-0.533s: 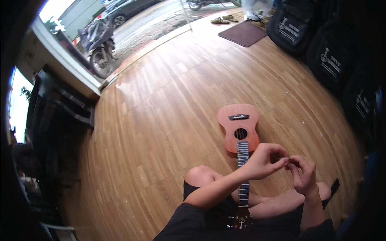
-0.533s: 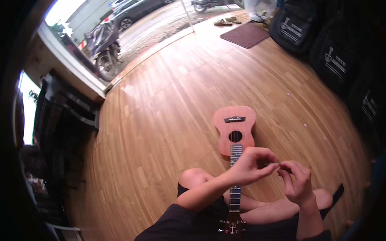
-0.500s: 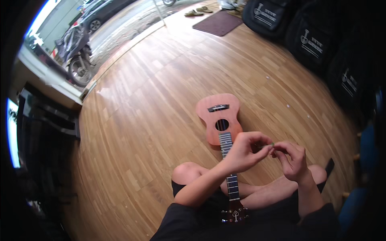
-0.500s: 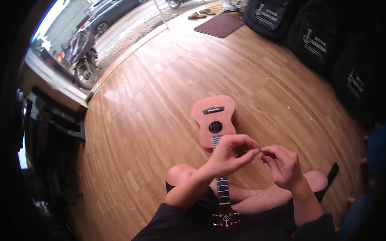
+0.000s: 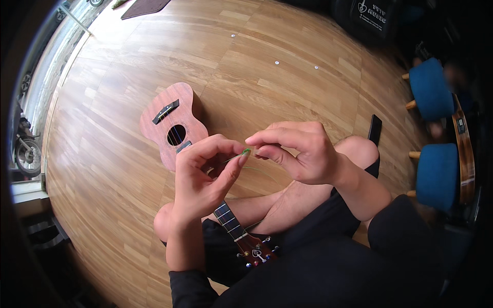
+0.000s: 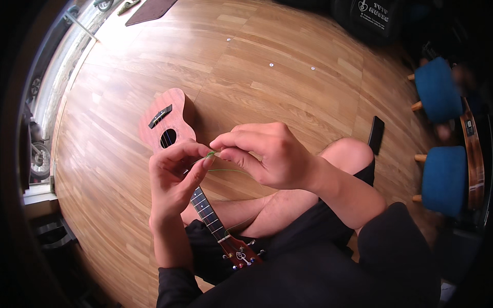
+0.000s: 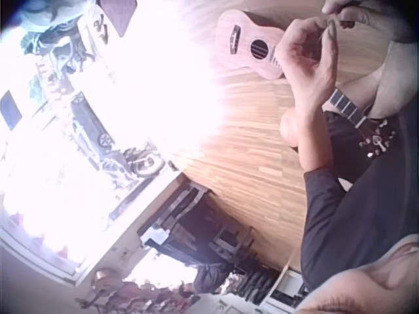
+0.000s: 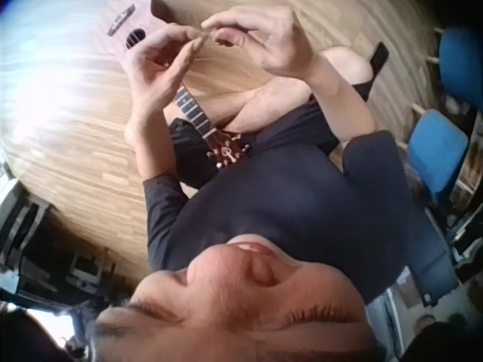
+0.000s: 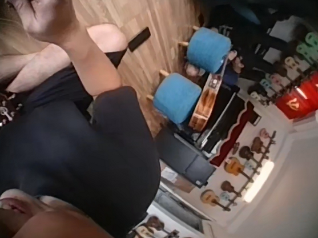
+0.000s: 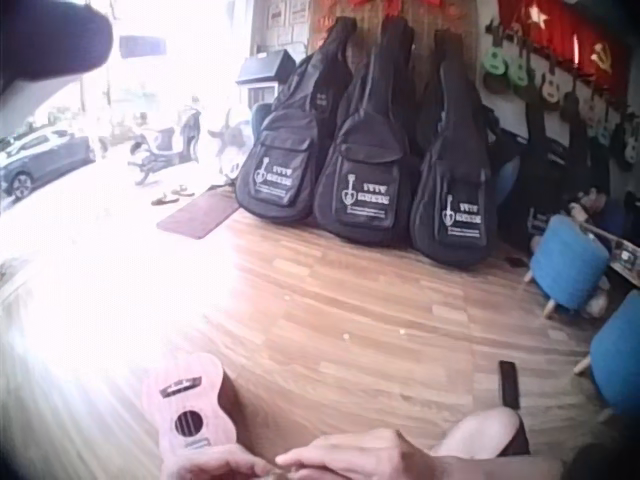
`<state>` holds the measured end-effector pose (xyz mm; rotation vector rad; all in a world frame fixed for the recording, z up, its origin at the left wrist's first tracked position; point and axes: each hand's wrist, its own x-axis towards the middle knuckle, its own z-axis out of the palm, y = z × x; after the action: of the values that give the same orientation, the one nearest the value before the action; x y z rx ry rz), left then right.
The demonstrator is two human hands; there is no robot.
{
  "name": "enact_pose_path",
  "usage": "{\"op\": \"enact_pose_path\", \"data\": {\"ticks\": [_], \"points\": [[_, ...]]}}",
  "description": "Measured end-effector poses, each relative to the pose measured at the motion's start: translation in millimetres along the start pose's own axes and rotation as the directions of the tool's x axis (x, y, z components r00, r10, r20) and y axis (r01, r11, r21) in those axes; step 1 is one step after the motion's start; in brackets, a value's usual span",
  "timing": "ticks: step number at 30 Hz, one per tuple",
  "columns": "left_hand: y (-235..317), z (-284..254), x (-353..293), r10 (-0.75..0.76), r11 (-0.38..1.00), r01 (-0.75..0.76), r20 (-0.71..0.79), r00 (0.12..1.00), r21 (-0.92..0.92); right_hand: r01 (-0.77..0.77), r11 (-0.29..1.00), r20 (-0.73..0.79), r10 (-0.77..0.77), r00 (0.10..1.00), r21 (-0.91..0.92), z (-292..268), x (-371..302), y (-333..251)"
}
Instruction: The person sits on the floor and replaces a string on a pink ukulele. They thread a new string through the bridge, tie a knot, and then wind the string onto the tuning peg at the headstock.
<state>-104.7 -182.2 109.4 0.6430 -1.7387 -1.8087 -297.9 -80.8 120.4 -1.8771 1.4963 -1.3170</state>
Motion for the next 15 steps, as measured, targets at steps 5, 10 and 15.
{"op": "enact_pose_path", "data": {"ticks": [5, 10, 15], "points": [[2.8, 1.3, 3.7, 0.067, 0.969, -0.070, 0.020, 0.998, 0.238, 0.160, 0.972, 0.013, -0.160, 0.987, -0.170, 1.4, 3.5, 1.0], [6.3, 3.3, 3.9, 0.090, 0.920, -0.101, 0.046, 0.995, 0.378, 0.189, 0.949, 0.123, -0.162, 0.979, -0.252, -0.5, 1.4, 3.7], [2.2, 9.0, 2.1, 0.127, 0.904, -0.149, 0.083, 0.989, 0.401, 0.164, 0.939, 0.143, -0.125, 0.982, -0.304, 3.8, -3.0, 8.3]]}}
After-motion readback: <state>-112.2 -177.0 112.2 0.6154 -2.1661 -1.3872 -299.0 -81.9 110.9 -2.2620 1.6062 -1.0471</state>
